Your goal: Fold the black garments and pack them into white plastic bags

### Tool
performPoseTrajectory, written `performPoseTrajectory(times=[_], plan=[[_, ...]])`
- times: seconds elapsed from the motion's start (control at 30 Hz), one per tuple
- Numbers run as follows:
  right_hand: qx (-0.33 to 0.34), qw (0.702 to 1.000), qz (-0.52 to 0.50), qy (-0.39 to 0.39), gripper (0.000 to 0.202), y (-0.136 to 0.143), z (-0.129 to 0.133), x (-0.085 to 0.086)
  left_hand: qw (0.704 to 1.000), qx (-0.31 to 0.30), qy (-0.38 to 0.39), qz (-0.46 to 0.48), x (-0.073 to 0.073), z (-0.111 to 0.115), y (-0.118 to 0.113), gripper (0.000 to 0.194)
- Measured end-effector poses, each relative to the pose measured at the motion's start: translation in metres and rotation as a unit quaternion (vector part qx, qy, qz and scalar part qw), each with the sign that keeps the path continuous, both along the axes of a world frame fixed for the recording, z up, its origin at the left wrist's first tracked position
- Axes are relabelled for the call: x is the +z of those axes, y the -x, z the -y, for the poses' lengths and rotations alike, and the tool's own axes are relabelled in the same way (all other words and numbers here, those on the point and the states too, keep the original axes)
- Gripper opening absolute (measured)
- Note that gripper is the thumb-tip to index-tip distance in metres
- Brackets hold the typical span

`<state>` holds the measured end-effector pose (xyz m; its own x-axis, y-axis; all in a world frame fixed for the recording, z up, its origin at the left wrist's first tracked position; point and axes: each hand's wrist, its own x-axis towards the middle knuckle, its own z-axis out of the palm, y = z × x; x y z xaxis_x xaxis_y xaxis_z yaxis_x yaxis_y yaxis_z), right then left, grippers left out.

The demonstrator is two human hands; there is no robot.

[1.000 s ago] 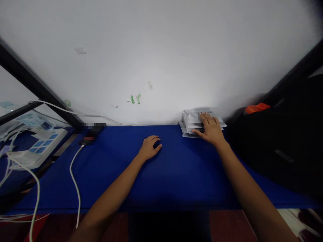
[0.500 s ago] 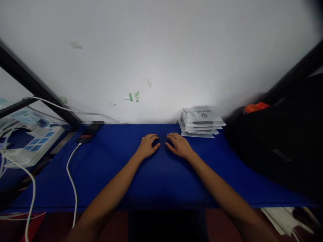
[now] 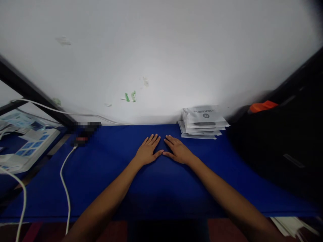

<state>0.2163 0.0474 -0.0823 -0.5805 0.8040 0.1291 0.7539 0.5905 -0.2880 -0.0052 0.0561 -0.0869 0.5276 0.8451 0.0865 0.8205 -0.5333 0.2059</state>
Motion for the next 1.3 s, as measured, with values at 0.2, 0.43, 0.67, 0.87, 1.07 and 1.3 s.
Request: performPoseTrajectory(times=[0.2, 0.43, 0.67, 0.87, 1.07, 1.3], plan=[[-0.008, 1.0, 0.025, 0.001, 0.079, 0.0021, 0.0011, 0.001, 0.999, -0.009, -0.004, -0.052, -0.0007, 0.0025, -0.0006, 0.072], [-0.006, 0.999, 0.033, -0.001, 0.079, 0.0019, 0.0011, 0.0015, 1.0, -0.015, -0.004, -0.026, -0.004, 0.0019, 0.0005, 0.072], [-0.003, 1.0, 0.031, 0.003, 0.079, 0.0013, 0.0002, -0.0001, 1.0, -0.016, -0.013, 0.002, -0.0084, 0.0012, 0.0016, 0.07], [-0.002, 1.0, 0.026, -0.003, 0.074, 0.0018, 0.0002, -0.0002, 1.0, -0.016, -0.012, -0.005, -0.0074, 0.0007, 0.0019, 0.07], [-0.004, 1.0, 0.022, -0.008, 0.075, 0.0014, 0.0004, -0.0003, 1.0, -0.015, -0.011, -0.003, -0.0071, 0.0002, 0.0022, 0.07], [-0.001, 1.0, 0.024, -0.002, 0.076, 0.0, -0.0004, -0.0032, 1.0, -0.015, -0.004, 0.001, -0.0056, 0.0005, 0.0026, 0.07]])
